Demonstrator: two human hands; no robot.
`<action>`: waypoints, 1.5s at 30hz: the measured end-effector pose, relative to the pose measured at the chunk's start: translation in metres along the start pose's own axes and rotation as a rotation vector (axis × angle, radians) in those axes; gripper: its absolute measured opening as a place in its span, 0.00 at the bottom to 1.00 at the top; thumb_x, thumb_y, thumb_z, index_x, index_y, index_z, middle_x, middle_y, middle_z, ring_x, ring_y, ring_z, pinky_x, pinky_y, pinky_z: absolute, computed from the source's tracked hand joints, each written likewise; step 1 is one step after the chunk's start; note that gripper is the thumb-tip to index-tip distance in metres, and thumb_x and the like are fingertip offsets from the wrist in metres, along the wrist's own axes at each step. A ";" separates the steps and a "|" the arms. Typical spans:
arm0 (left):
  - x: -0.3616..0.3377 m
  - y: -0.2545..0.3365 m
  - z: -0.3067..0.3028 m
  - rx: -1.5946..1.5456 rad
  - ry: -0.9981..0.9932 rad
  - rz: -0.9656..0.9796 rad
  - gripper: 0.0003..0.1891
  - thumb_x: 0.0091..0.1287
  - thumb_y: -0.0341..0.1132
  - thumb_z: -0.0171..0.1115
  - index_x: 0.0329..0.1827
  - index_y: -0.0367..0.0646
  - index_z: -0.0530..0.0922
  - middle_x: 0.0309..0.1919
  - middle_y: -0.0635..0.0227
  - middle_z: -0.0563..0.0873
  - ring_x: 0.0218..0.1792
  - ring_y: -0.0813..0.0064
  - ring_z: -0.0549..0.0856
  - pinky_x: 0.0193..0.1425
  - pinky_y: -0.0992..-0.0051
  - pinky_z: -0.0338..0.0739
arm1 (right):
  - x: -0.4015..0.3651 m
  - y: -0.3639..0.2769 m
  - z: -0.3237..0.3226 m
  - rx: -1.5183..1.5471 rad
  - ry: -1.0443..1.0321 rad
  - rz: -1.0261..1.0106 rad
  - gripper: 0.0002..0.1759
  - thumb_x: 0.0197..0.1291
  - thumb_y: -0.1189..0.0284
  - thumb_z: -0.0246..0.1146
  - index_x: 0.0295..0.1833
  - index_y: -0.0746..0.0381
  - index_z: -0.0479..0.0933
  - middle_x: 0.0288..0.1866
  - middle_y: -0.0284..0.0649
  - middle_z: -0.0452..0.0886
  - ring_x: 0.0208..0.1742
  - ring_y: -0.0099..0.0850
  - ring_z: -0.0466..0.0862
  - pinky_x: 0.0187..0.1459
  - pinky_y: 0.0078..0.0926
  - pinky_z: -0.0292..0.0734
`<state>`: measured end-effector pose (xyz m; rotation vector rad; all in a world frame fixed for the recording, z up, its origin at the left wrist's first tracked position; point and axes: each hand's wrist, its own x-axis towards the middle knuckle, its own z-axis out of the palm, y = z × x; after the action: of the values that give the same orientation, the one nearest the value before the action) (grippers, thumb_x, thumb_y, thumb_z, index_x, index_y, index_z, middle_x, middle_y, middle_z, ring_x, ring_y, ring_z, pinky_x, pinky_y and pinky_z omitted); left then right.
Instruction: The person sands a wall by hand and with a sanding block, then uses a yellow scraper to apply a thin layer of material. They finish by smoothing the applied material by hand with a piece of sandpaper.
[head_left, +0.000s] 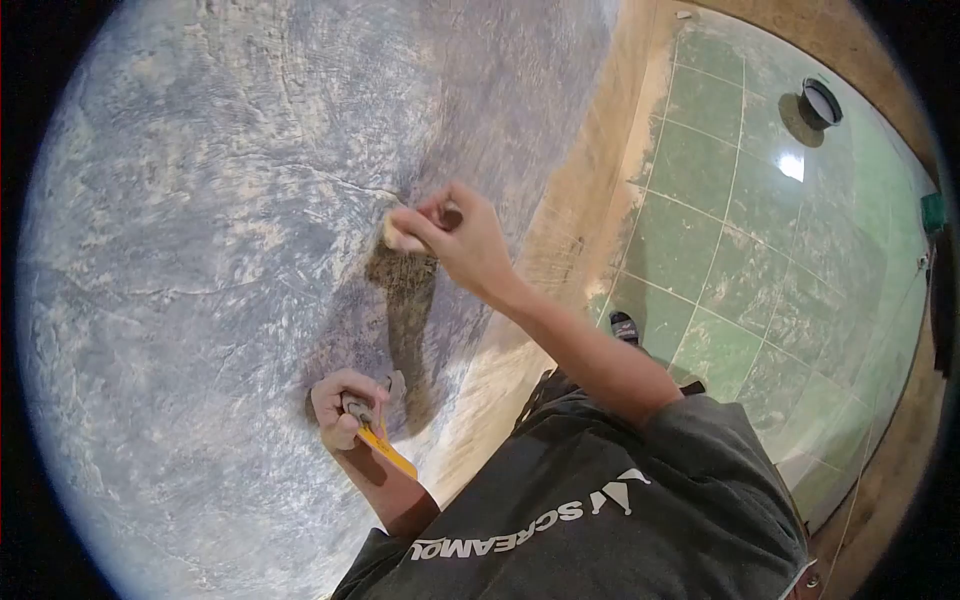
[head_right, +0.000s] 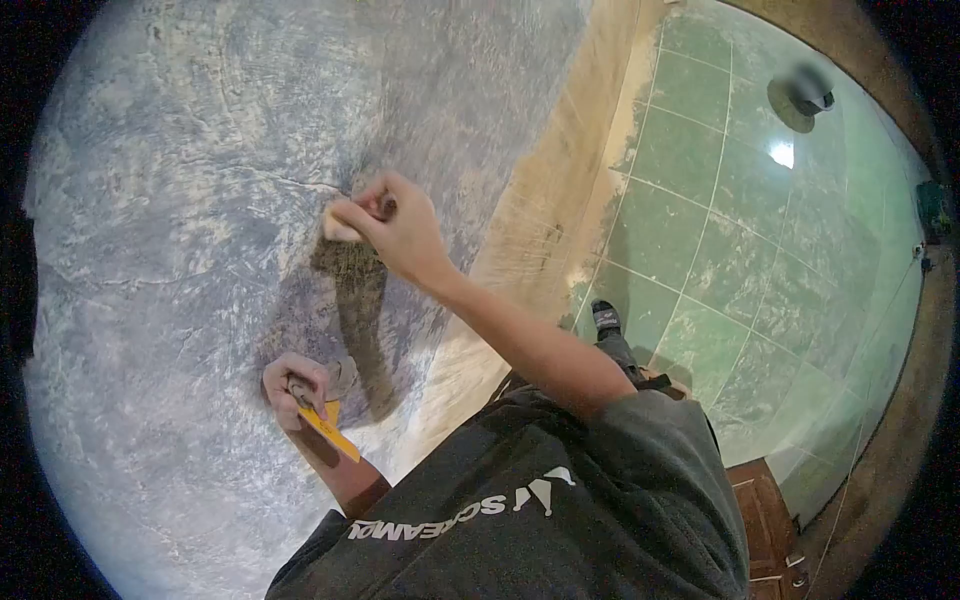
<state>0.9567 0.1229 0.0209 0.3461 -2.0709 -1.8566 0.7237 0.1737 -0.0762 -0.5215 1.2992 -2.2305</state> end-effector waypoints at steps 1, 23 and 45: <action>0.001 0.002 0.008 -0.002 0.007 0.008 0.31 0.61 0.56 0.69 0.37 0.26 0.79 0.16 0.65 0.79 0.10 0.81 0.75 0.13 0.83 0.66 | -0.013 0.007 -0.006 -0.004 -0.009 -0.004 0.17 0.57 0.66 0.74 0.32 0.63 0.73 0.26 0.30 0.76 0.27 0.15 0.75 0.27 0.14 0.69; 0.016 -0.092 0.086 0.441 0.259 -0.283 0.11 0.71 0.35 0.61 0.30 0.43 0.76 0.21 0.82 0.72 0.24 0.92 0.66 0.28 0.84 0.60 | -0.128 0.011 -0.087 0.008 -0.373 0.247 0.17 0.66 0.60 0.64 0.41 0.65 0.75 0.36 0.35 0.78 0.37 0.22 0.75 0.40 0.22 0.72; -0.030 -0.058 0.047 0.003 0.097 -0.209 0.27 0.73 0.39 0.52 0.68 0.26 0.68 0.17 0.75 0.74 0.17 0.87 0.73 0.22 0.85 0.65 | -0.133 0.040 -0.043 0.575 -0.362 0.445 0.18 0.66 0.72 0.64 0.57 0.64 0.68 0.48 0.38 0.81 0.55 0.25 0.82 0.54 0.16 0.79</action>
<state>0.9626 0.1703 -0.0438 0.6631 -2.0395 -1.9100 0.8155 0.2652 -0.1415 -0.3479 0.4896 -1.8929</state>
